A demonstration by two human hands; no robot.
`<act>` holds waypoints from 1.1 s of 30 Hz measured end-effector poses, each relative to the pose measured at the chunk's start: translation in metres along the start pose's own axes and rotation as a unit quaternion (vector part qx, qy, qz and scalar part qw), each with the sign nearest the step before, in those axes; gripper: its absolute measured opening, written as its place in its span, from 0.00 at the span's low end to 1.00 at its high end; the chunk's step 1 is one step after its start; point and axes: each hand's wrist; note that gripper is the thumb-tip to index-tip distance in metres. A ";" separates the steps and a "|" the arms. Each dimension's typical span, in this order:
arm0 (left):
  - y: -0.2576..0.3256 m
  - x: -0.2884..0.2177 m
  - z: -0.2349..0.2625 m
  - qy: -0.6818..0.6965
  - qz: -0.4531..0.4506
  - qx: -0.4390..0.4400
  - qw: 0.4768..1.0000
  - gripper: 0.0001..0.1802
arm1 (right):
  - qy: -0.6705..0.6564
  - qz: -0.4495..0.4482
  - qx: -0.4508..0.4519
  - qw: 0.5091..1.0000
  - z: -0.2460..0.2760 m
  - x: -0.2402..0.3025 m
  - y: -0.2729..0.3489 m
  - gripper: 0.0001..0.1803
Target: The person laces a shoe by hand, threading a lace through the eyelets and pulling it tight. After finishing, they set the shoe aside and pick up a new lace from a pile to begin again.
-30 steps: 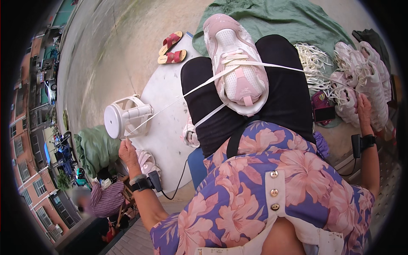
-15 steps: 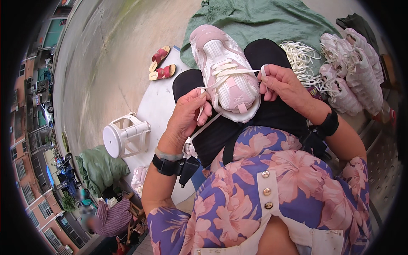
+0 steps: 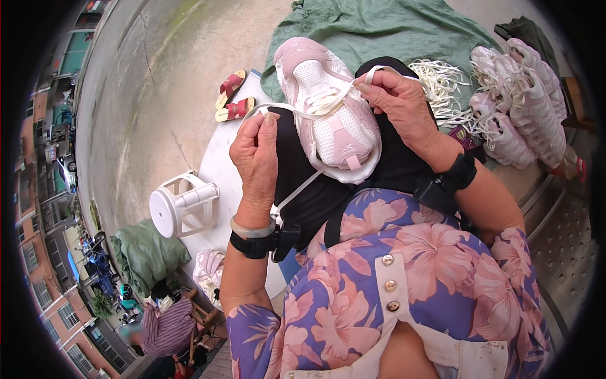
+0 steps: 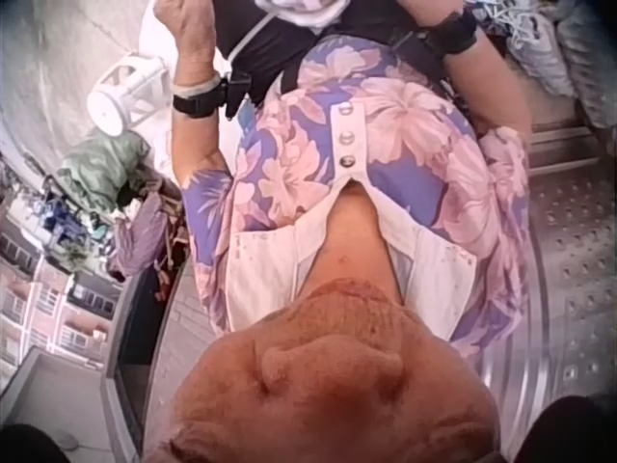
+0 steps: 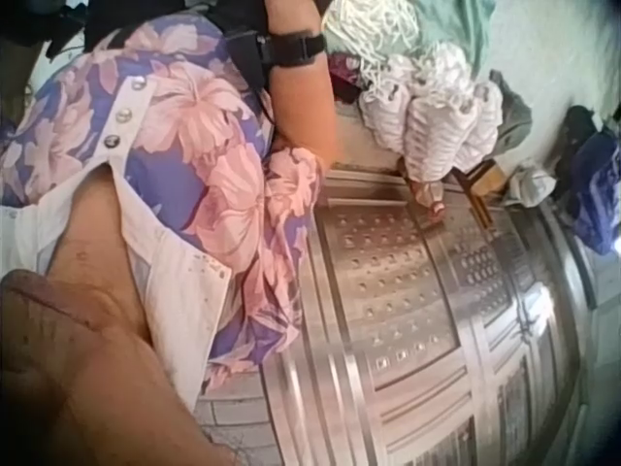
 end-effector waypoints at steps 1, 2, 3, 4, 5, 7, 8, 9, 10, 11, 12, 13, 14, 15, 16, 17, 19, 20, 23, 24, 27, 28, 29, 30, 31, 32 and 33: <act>0.002 -0.001 -0.001 0.000 0.001 -0.001 1.000 0.11 | -0.027 -0.011 -0.007 1.000 -0.002 0.002 0.001 0.09; 0.004 -0.004 -0.003 0.068 0.051 0.010 0.996 0.11 | -0.054 -0.023 -0.013 0.998 -0.004 0.002 0.002 0.09; 0.006 -0.005 -0.005 0.135 0.100 0.022 0.985 0.12 | -0.053 -0.023 -0.012 0.998 -0.004 0.001 0.003 0.09; 0.007 -0.004 -0.007 0.136 0.100 0.021 0.985 0.12 | -0.034 -0.013 -0.013 0.999 -0.004 -0.002 0.004 0.08; 0.009 -0.002 -0.010 0.124 0.102 0.014 0.987 0.11 | -0.014 -0.003 -0.014 1.000 -0.005 -0.004 0.005 0.08; 0.011 -0.005 -0.014 0.121 0.121 0.005 0.985 0.10 | -0.043 0.012 -0.035 0.998 -0.010 -0.003 0.005 0.07; 0.011 -0.004 -0.015 0.122 0.122 0.004 0.985 0.10 | -0.072 0.026 -0.056 0.995 -0.012 -0.002 0.006 0.06; 0.011 -0.002 -0.016 0.121 0.114 0.005 0.986 0.09 | -0.071 0.026 -0.055 0.996 -0.012 -0.003 0.006 0.06; 0.011 -0.001 -0.017 0.119 0.106 0.007 0.987 0.09 | -0.081 0.015 -0.057 0.995 -0.012 -0.004 0.007 0.06; 0.011 -0.002 -0.017 0.120 0.106 0.007 0.987 0.09 | -0.091 0.004 -0.059 0.994 -0.011 -0.005 0.007 0.06; 0.011 -0.003 -0.017 0.124 0.114 0.011 0.986 0.08 | -0.090 0.004 -0.059 0.994 -0.011 -0.004 0.007 0.06; 0.011 -0.003 -0.016 0.127 0.123 0.015 0.984 0.08 | -0.097 0.002 -0.062 0.993 -0.012 -0.002 0.008 0.06; 0.011 -0.002 -0.017 0.127 0.123 0.015 0.984 0.08 | -0.103 0.001 -0.064 0.993 -0.013 -0.001 0.008 0.06; 0.011 0.000 -0.019 0.138 0.118 0.010 0.983 0.08 | -0.102 0.001 -0.064 0.993 -0.014 -0.001 0.008 0.06; 0.011 0.001 -0.020 0.148 0.111 0.005 0.983 0.08 | -0.105 0.005 -0.064 0.992 -0.015 -0.001 0.008 0.05; 0.011 0.001 -0.020 0.149 0.112 0.004 0.983 0.08 | -0.108 0.009 -0.065 0.992 -0.015 -0.001 0.008 0.05; 0.011 0.000 -0.020 0.144 0.108 0.005 0.984 0.08 | -0.104 0.007 -0.063 0.993 -0.014 -0.003 0.008 0.05; 0.011 0.001 -0.020 0.144 0.109 0.005 0.983 0.08 | -0.100 0.005 -0.062 0.993 -0.014 -0.004 0.008 0.05; 0.011 0.002 -0.019 0.154 0.115 -0.003 0.981 0.09 | -0.111 0.001 -0.068 0.991 -0.015 -0.001 0.009 0.05; 0.011 0.001 -0.019 0.161 0.117 -0.004 0.980 0.09 | -0.111 0.001 -0.067 0.992 -0.015 -0.002 0.009 0.05; 0.012 0.000 -0.017 0.167 0.125 0.001 0.978 0.09 | -0.104 0.011 -0.066 0.992 -0.015 -0.003 0.010 0.05; 0.012 -0.001 -0.017 0.167 0.130 0.006 0.977 0.09 | -0.107 0.010 -0.069 0.992 -0.016 -0.002 0.010 0.05; 0.012 -0.003 -0.017 0.167 0.130 0.005 0.977 0.09 | -0.109 0.010 -0.071 0.991 -0.016 -0.002 0.010 0.06; 0.013 -0.005 -0.017 0.165 0.133 0.001 0.977 0.09 | -0.109 0.009 -0.071 0.991 -0.016 -0.002 0.010 0.06; 0.013 -0.006 -0.017 0.164 0.137 -0.003 0.977 0.09 | -0.091 0.023 -0.070 0.993 -0.016 -0.003 0.010 0.06; 0.014 -0.005 -0.017 0.164 0.137 -0.003 0.977 0.09 | -0.073 0.037 -0.069 0.994 -0.016 -0.003 0.010 0.06; 0.014 -0.004 -0.016 0.164 0.138 0.002 0.977 0.09 | -0.073 0.036 -0.068 0.994 -0.016 -0.003 0.011 0.06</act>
Point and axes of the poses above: each hand's wrist, its own y-axis away from the middle knuckle, its own z-axis out of the back of the hand, x = y × z, and after that the axes turned 2 degrees about y, right-handed
